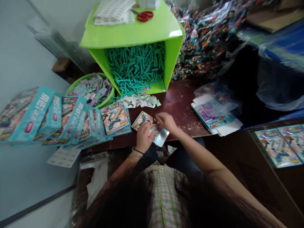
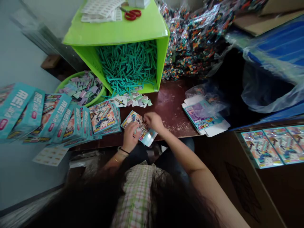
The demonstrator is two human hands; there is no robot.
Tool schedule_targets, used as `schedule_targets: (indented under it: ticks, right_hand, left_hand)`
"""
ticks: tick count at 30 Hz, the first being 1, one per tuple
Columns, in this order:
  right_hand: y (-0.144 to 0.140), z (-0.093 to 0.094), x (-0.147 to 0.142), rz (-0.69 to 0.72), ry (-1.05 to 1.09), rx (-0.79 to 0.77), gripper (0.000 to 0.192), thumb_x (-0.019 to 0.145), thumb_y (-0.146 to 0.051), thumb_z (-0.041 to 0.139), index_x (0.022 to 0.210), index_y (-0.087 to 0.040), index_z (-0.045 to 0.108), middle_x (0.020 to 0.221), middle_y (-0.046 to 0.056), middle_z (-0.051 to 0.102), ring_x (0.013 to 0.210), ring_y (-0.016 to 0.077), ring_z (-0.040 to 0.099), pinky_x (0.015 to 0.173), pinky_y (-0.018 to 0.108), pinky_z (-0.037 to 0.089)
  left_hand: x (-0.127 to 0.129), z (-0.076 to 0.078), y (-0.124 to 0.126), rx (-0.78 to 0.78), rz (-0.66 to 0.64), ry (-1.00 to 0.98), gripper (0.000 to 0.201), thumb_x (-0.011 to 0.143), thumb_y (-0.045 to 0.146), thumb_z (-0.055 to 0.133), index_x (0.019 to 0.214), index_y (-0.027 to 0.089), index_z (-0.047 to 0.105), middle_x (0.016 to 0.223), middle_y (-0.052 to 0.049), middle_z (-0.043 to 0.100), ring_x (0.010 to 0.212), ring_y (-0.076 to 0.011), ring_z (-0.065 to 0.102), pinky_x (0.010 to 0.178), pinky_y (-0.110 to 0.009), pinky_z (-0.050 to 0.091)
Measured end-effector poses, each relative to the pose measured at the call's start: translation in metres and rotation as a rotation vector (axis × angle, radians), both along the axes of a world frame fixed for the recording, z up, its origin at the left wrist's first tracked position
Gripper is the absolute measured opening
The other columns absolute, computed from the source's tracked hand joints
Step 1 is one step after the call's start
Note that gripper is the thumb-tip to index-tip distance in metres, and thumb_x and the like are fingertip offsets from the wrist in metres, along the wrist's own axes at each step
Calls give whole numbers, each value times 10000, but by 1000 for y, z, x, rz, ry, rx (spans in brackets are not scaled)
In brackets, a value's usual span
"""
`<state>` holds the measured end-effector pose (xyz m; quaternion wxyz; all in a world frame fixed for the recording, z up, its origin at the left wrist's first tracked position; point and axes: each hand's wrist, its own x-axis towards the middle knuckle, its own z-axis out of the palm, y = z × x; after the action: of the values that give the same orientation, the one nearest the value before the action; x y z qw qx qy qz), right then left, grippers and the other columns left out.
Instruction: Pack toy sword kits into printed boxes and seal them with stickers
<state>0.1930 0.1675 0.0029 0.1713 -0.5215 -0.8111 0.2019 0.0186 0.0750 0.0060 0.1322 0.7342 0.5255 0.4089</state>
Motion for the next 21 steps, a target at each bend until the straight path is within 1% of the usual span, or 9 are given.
schedule_targets:
  ticks: [2, 4, 6, 8, 12, 13, 15, 18, 21]
  right_hand:
    - [49, -7, 8, -90, -92, 34, 429, 1070, -268, 378, 1357, -120, 661, 1387, 183, 669, 1288, 292, 572, 1089, 450, 470]
    - [78, -12, 20, -66, -130, 33, 455, 1048, -269, 451, 1436, -79, 592, 1522, 207, 568, 1432, 338, 447, 1170, 535, 377]
    - [77, -18, 34, -22, -147, 21, 497, 1025, -314, 518, 1461, -81, 571, 1561, 214, 529, 1495, 365, 383, 1222, 597, 286]
    - [47, -28, 51, -17, -161, 34, 540, 1019, -392, 537, 1458, -79, 573, 1554, 233, 528, 1509, 381, 382, 1245, 624, 244]
    - [-48, -58, 90, 47, -104, 152, 681, 977, -592, 566, 1471, -123, 564, 1553, 226, 531, 1506, 390, 417, 1230, 629, 311]
    - [-69, -65, 99, 81, -73, 172, 697, 964, -612, 578, 1474, -137, 563, 1550, 220, 536, 1500, 386, 431, 1224, 633, 328]
    - [-101, -73, 112, 106, 6, 188, 574, 981, -554, 581, 1415, -180, 623, 1479, 195, 613, 1451, 361, 507, 1195, 625, 384]
    - [-119, -68, 116, 65, 171, 181, 303, 1029, -409, 531, 1128, -253, 772, 1172, 121, 787, 1217, 306, 697, 1069, 564, 525]
    - [-110, -41, 99, -22, 362, 200, 321, 1046, -405, 505, 972, -292, 797, 932, 63, 815, 951, 271, 767, 943, 522, 592]
  left_hand:
    - [19, -10, -13, -118, -186, 340, 624, 919, 566, 680, 1422, 204, 610, 1474, -177, 610, 1437, -366, 506, 1203, -589, 386]
    - [31, -15, -22, -211, -337, 597, 888, 799, 601, 800, 1537, 208, 501, 1619, -194, 467, 1547, -428, 346, 1229, -660, 312]
    - [29, -17, -25, -235, -441, 740, 975, 771, 553, 842, 1590, 229, 425, 1679, -188, 378, 1588, -437, 255, 1240, -684, 274]
    - [15, -20, -23, -182, -513, 768, 874, 839, 398, 806, 1601, 248, 404, 1688, -172, 369, 1596, -389, 267, 1261, -644, 279]
    - [-15, -25, -13, 31, -496, 540, 460, 966, 101, 527, 1403, 192, 635, 1461, -138, 650, 1444, -269, 545, 1215, -494, 453]
    - [-19, -22, -9, 68, -462, 444, 423, 982, 85, 474, 1339, 182, 678, 1371, -127, 711, 1380, -250, 608, 1181, -467, 501]
    - [-24, -11, 1, 97, -376, 249, 408, 1008, 101, 423, 1274, 195, 718, 1256, -101, 768, 1269, -218, 687, 1123, -427, 565]
    - [-28, 19, 20, 72, -227, 21, 374, 1027, 163, 442, 1214, 238, 756, 1187, -72, 796, 1139, -199, 749, 1061, -391, 608]
    - [-30, 48, 35, 46, -85, -107, 277, 1019, 250, 534, 1122, 247, 791, 1101, -54, 819, 1029, -214, 779, 971, -383, 640]
